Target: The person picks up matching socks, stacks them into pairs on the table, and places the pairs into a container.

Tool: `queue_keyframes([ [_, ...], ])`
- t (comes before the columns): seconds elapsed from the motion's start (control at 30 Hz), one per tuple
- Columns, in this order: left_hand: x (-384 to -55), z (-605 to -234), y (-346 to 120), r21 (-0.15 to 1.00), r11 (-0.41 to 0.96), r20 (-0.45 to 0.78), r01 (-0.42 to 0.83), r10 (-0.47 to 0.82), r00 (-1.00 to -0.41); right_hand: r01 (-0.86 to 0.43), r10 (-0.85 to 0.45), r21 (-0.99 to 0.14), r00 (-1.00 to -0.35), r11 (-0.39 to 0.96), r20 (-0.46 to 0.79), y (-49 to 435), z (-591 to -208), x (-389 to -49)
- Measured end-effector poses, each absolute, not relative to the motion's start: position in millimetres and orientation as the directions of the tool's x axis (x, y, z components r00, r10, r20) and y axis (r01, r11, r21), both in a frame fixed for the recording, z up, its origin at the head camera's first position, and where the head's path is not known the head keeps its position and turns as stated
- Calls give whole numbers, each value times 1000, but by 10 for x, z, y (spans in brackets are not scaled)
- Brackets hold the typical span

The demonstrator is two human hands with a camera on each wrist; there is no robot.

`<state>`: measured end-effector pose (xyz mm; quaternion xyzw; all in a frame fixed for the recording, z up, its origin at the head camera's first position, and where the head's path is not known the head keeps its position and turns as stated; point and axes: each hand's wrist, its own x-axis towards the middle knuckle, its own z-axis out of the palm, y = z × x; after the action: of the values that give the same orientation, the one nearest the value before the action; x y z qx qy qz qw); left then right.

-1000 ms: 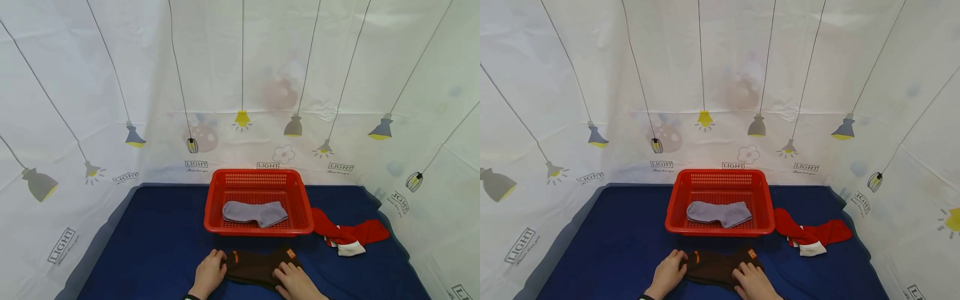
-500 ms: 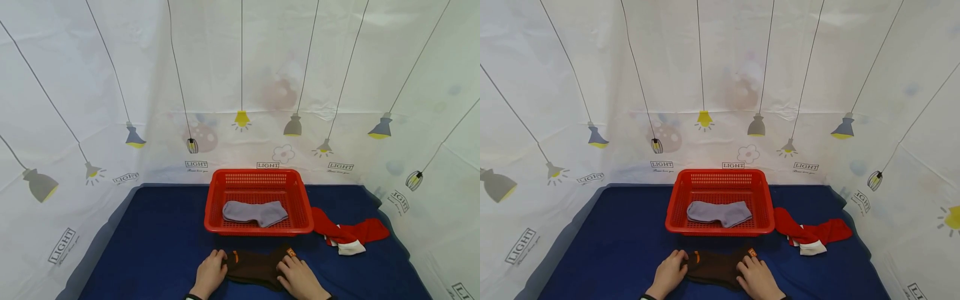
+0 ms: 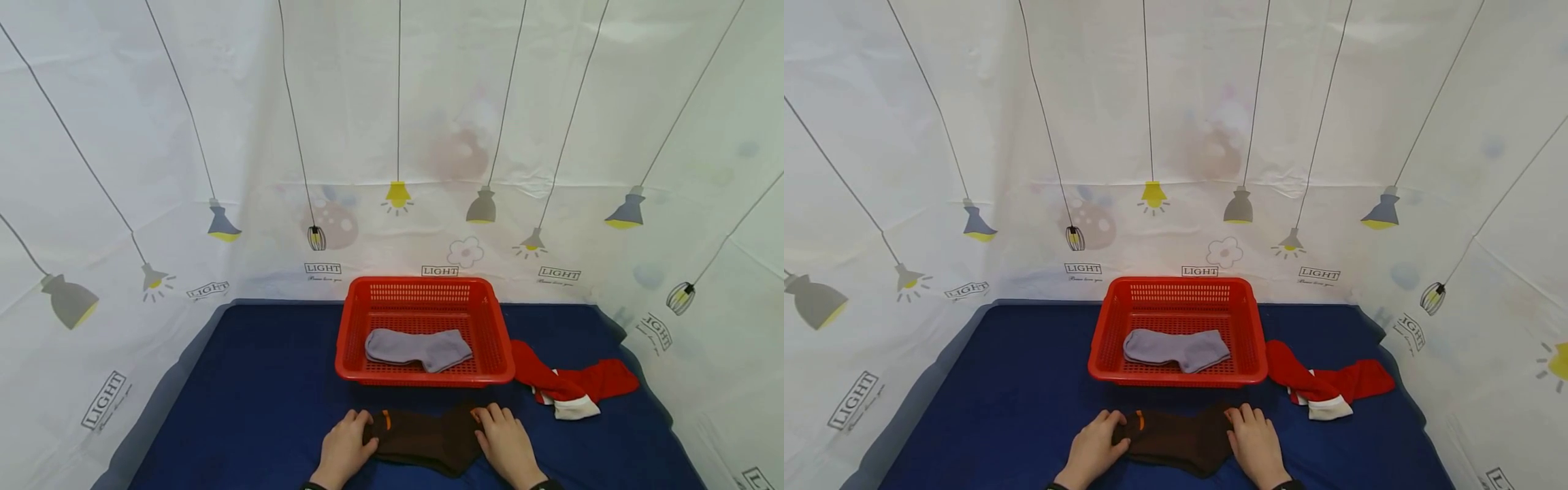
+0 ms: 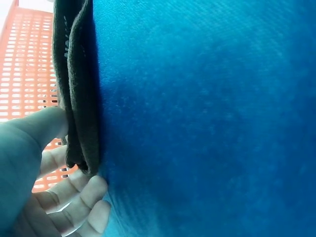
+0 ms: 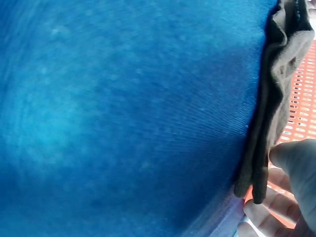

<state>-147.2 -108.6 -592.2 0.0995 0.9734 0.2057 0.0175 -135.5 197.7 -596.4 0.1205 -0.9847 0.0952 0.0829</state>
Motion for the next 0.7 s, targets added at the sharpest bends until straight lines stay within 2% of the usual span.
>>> queue_keyframes([
  [0.23,-1475,-5915,-1072,403,899,-10,174,194,-981,-271,-232,-178,-949,946,211,1986,-6043,-1343],
  [0.7,-1517,-5881,-1032,390,900,38,194,195,-980,-264,-226,-185,-952,947,206,1974,-6041,-1319],
])
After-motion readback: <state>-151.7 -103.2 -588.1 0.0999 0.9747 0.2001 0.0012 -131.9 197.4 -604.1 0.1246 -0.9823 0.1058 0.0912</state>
